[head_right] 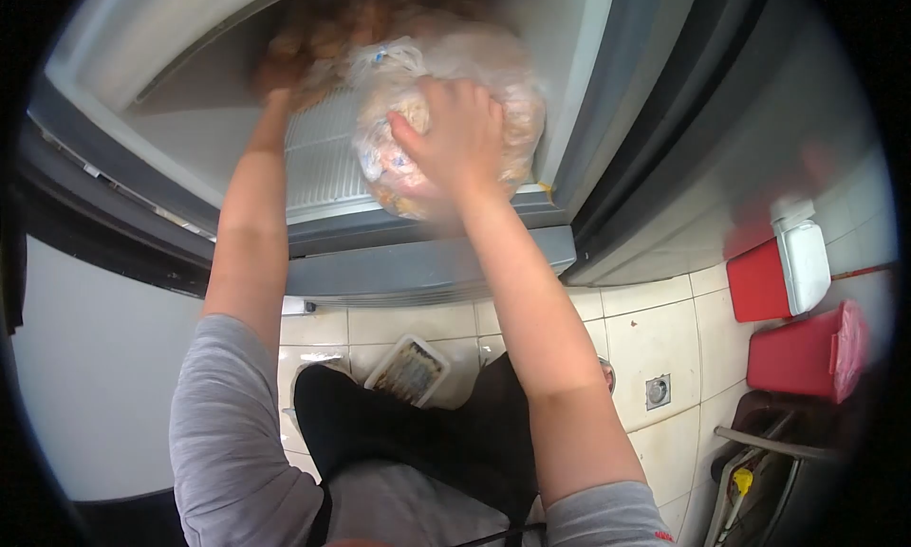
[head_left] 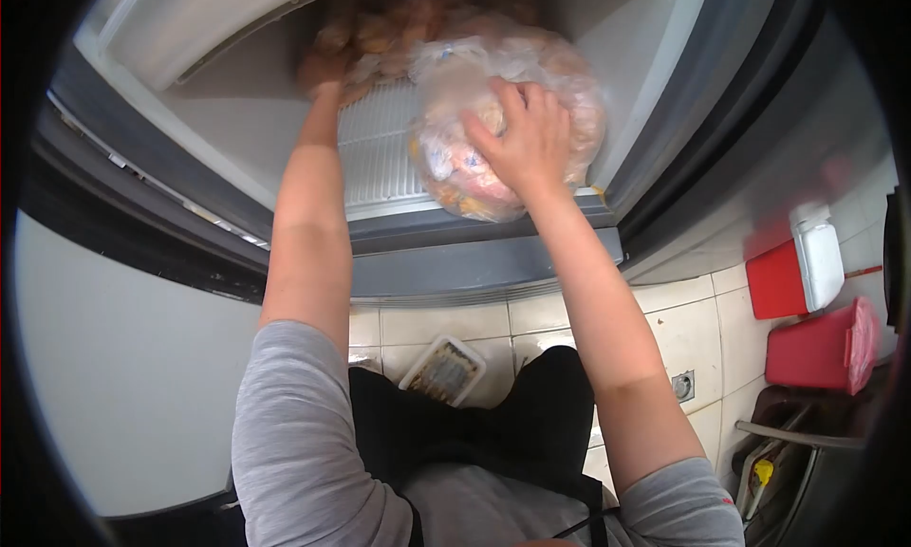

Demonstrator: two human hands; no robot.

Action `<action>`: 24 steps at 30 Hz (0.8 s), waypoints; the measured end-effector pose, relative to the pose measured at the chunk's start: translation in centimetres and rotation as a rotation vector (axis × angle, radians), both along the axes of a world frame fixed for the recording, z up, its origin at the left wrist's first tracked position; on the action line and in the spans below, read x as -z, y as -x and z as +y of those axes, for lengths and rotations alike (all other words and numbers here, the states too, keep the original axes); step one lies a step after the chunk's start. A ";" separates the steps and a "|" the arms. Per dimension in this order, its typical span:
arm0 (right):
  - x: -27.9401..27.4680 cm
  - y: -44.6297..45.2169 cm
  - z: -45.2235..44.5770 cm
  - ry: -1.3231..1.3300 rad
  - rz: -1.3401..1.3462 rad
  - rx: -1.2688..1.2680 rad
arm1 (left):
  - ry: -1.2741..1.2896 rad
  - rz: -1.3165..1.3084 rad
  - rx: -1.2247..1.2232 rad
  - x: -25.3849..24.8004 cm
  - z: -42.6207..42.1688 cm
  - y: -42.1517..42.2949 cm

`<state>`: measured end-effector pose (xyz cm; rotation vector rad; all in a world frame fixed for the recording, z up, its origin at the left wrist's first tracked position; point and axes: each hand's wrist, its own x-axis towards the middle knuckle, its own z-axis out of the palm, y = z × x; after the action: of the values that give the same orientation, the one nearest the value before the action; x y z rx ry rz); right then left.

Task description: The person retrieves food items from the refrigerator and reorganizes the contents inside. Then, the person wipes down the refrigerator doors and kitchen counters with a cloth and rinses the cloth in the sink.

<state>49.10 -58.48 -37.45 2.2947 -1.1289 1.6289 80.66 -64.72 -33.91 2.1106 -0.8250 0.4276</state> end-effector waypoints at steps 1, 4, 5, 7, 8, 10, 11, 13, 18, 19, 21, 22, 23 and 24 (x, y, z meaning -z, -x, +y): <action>-0.1 0.0 -0.1 0.004 0.007 0.010 | 0.004 0.007 0.010 -0.3 -0.4 0.1; 0.0 0.0 -0.1 0.000 0.000 -0.010 | -0.041 -0.226 0.072 -1.1 -1.8 -3.0; 0.0 0.0 -0.1 0.012 -0.002 -0.012 | -0.057 -0.308 0.089 -1.9 -1.7 -3.5; 0.1 0.0 -0.2 0.021 -0.007 -0.014 | -0.075 -0.393 0.107 -2.9 -1.8 -3.9; 0.0 0.0 -0.1 0.029 -0.003 -0.002 | 0.022 -0.488 0.178 -4.1 -1.1 -3.1; 0.0 -0.2 -0.1 0.037 0.001 -0.003 | 0.115 -0.582 0.238 -5.0 0.4 -1.5; 0.1 -0.3 -0.2 0.036 0.003 0.004 | 0.128 -0.659 0.127 -5.2 1.4 -0.2; 0.1 -0.2 -0.2 0.035 0.002 0.003 | 0.138 -0.738 0.008 -4.9 3.9 1.5; 0.1 -0.5 0.0 0.016 0.030 0.055 | 0.523 -0.742 0.225 -3.3 14.6 6.9; 0.1 -0.5 0.0 0.016 0.030 0.045 | 0.566 -0.727 0.247 -3.3 16.9 8.1; 0.1 -0.5 0.1 -0.025 0.026 0.033 | 0.467 -0.676 0.246 -2.9 21.6 10.5; 0.2 -0.4 -0.1 -0.022 0.026 0.021 | 0.385 -0.664 0.248 -2.4 23.6 11.5; 0.4 -0.3 -0.3 -0.012 0.029 0.031 | 0.303 -0.652 0.252 -1.8 25.2 12.3; 0.5 -0.5 -0.1 0.001 0.031 0.030 | 0.145 -0.665 0.323 -0.4 26.8 12.5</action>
<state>49.64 -58.62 -37.92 2.2829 -1.1492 1.5769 68.16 -37.97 -33.48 1.6589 -1.4350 1.0028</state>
